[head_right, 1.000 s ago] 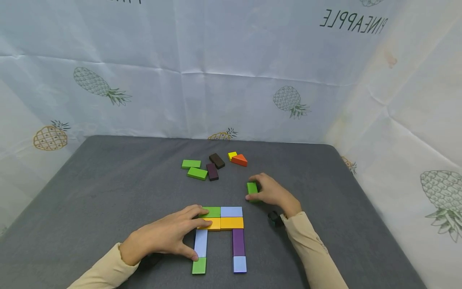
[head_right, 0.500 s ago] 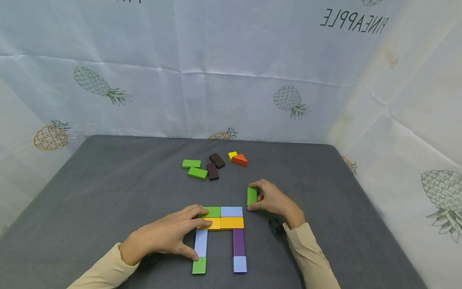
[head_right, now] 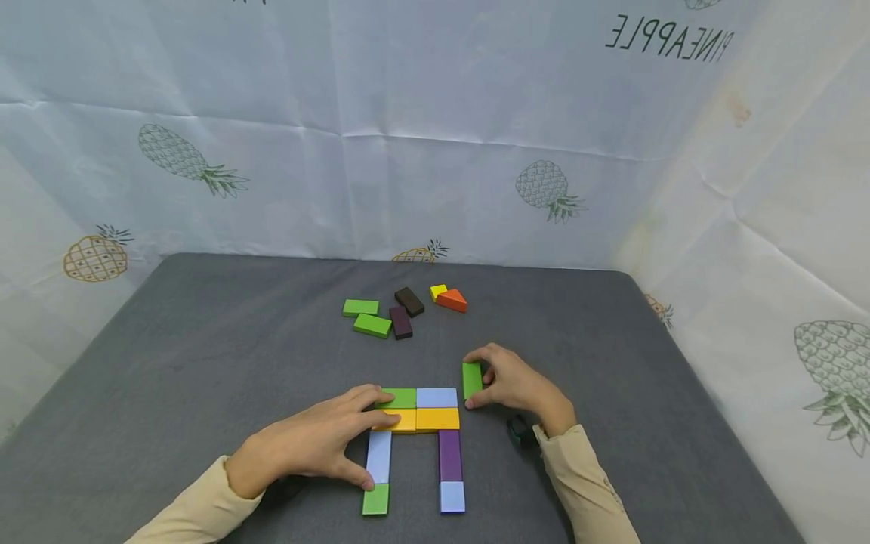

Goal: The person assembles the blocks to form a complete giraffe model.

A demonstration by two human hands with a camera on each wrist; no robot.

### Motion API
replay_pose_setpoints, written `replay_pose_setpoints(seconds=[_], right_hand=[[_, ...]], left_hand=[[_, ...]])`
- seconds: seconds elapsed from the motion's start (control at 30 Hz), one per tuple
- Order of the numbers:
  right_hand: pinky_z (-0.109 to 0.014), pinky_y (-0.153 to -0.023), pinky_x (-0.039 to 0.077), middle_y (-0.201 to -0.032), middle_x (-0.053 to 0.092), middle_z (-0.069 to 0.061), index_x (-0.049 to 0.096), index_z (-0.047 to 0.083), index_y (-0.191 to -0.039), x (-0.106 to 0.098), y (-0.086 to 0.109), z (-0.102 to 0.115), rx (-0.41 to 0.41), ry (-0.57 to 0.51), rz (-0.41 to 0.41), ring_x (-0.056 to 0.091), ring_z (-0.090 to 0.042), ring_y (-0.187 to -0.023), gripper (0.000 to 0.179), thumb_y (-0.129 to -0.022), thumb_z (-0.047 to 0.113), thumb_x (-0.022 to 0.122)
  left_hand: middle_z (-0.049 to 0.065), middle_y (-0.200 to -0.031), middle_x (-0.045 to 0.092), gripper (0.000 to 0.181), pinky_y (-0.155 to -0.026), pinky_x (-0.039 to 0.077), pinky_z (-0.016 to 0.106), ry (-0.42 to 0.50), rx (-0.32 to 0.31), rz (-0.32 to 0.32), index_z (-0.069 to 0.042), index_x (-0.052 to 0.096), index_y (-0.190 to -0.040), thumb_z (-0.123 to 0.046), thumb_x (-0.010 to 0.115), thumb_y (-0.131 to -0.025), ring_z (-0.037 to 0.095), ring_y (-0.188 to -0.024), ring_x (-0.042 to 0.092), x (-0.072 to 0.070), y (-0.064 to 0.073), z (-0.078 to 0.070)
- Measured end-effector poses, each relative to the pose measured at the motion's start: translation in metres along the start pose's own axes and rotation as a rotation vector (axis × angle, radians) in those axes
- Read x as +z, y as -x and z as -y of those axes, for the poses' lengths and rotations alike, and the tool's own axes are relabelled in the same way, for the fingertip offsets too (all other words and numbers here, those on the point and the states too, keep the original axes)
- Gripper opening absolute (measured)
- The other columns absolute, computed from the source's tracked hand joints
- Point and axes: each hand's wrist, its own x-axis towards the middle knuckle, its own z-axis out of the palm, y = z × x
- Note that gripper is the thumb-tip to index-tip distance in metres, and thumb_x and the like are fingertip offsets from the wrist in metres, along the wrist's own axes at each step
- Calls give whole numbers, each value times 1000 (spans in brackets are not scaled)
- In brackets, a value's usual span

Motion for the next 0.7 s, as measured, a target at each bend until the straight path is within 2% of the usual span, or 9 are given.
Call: replay_pose_setpoints(seconds=[0.33, 0.7], right_hand=[[-36, -83, 52, -119, 58, -9, 60, 5, -122, 1, 1, 6, 30, 11, 58, 57, -20, -97, 65, -69, 26, 91], [-33, -81, 50, -107, 58, -6, 59, 6, -115, 5, 1, 9, 25, 33, 49, 54, -18, -93, 62, -68, 28, 92]], left_hand=[[-2, -148, 44, 74, -107, 46, 37, 4, -1, 5, -25, 60, -136, -57, 82, -73, 14, -133, 42, -1, 0, 0], [-2, -149, 44, 74, -108, 46, 37, 9, -3, 4, -25, 60, -136, -56, 82, -73, 14, -133, 42, -1, 0, -1]])
